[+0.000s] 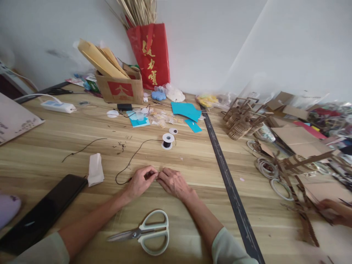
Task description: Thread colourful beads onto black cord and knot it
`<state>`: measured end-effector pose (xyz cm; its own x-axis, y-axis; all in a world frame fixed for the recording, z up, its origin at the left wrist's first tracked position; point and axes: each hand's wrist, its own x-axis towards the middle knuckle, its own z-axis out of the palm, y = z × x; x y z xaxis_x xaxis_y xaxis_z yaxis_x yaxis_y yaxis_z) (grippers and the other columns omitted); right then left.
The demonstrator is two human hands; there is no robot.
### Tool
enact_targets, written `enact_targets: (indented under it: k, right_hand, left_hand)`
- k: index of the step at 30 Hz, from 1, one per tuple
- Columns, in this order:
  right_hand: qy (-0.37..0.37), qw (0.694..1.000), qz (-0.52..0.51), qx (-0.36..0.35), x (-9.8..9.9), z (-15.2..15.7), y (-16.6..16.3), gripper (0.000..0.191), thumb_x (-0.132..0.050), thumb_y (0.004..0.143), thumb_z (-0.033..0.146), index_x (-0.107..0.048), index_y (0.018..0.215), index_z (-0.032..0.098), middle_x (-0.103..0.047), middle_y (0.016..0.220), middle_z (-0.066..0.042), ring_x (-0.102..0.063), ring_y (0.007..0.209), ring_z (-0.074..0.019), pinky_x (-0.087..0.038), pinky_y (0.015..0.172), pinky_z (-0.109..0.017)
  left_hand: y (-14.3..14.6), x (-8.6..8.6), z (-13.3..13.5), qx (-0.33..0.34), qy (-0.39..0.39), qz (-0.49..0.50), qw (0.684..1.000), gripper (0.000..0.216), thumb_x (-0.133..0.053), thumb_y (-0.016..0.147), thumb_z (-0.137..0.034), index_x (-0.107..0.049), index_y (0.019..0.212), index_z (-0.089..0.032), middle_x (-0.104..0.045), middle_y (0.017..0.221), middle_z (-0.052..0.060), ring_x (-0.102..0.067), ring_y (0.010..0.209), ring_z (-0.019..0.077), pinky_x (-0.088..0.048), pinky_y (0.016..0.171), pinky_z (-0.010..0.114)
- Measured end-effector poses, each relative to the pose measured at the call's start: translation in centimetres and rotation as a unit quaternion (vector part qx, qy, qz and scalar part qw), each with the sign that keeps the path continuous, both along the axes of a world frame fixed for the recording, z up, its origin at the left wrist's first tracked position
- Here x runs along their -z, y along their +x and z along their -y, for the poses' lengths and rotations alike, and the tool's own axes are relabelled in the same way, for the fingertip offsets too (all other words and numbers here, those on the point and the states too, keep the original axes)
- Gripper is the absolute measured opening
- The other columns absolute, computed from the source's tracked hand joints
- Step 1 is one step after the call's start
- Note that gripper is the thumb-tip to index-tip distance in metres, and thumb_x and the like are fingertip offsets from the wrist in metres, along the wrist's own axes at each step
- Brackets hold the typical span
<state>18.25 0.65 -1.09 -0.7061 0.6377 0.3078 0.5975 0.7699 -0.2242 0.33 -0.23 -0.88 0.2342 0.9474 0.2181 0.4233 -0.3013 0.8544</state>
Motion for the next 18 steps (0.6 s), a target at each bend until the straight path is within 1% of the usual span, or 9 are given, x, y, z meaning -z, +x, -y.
enact_targets:
  k: [3, 6, 9, 12, 15, 18]
  right_hand:
    - [-0.055, 0.997, -0.051, 0.006, -0.3, 0.1, 0.3, 0.018, -0.048, 0.094, 0.032, -0.056, 0.088, 0.017, -0.056, 0.079, -0.004, -0.053, 0.07, -0.0145, -0.038, 0.061, -0.024]
    - [-0.157, 0.978, -0.133, 0.021, -0.7, 0.3, 0.9, 0.016, -0.056, 0.089, 0.033, -0.056, 0.093, 0.017, -0.054, 0.076, -0.002, -0.049, 0.062, -0.0119, -0.038, 0.058, -0.023]
    - [-0.285, 0.934, -0.208, 0.053, -1.2, 0.2, 1.6, 0.017, -0.057, 0.086, 0.033, -0.055, 0.089, 0.016, -0.052, 0.069, 0.001, -0.045, 0.056, -0.0095, -0.036, 0.052, -0.021]
    - [-0.38, 0.89, -0.236, 0.082, -1.8, -0.2, 2.4, 0.019, -0.062, 0.082, 0.033, -0.057, 0.084, 0.015, -0.053, 0.067, 0.002, -0.044, 0.056, -0.0088, -0.034, 0.05, -0.02]
    - [-0.423, 0.873, -0.226, 0.086, -2.2, -0.5, 3.1, 0.016, -0.067, 0.076, 0.027, -0.057, 0.08, 0.015, -0.053, 0.067, 0.002, -0.045, 0.057, -0.0084, -0.034, 0.052, -0.019]
    - [-0.426, 0.881, -0.193, 0.073, -2.4, -0.6, 3.3, 0.012, -0.067, 0.073, 0.021, -0.057, 0.077, 0.015, -0.054, 0.068, 0.003, -0.047, 0.059, -0.0087, -0.036, 0.054, -0.019]
  left_hand:
    - [0.0, 0.0, 0.0, 0.002, -0.003, 0.0, 1.0, 0.01, -0.053, 0.079, -0.015, -0.058, 0.072, -0.017, -0.063, 0.069, 0.0, -0.058, 0.066, 0.013, -0.044, 0.065, 0.022]
    - [-0.1, 0.0, 0.0, 0.009, -0.003, 0.0, 1.0, 0.009, -0.053, 0.08, -0.016, -0.059, 0.073, -0.017, -0.064, 0.07, 0.001, -0.059, 0.068, 0.0135, -0.045, 0.066, 0.023]
    - [-0.2, 0.0, 0.0, 0.015, -0.003, -0.005, 1.0, 0.008, -0.054, 0.08, -0.016, -0.061, 0.075, -0.017, -0.065, 0.073, 0.002, -0.06, 0.07, 0.0144, -0.046, 0.068, 0.024]
    - [-0.2, -0.1, 0.0, 0.018, -0.009, -0.012, 1.0, 0.008, -0.054, 0.08, -0.017, -0.061, 0.075, -0.017, -0.065, 0.073, 0.002, -0.06, 0.069, 0.0145, -0.045, 0.066, 0.024]
    - [-0.2, -0.2, 0.0, 0.019, -0.017, -0.024, 0.999, 0.008, -0.055, 0.08, -0.016, -0.061, 0.074, -0.017, -0.065, 0.072, 0.002, -0.06, 0.069, 0.0145, -0.045, 0.065, 0.023]
    - [-0.1, -0.3, 0.0, 0.027, -0.021, -0.044, 0.998, 0.009, -0.055, 0.08, -0.015, -0.061, 0.074, -0.017, -0.065, 0.073, 0.002, -0.06, 0.069, 0.0148, -0.044, 0.066, 0.024]
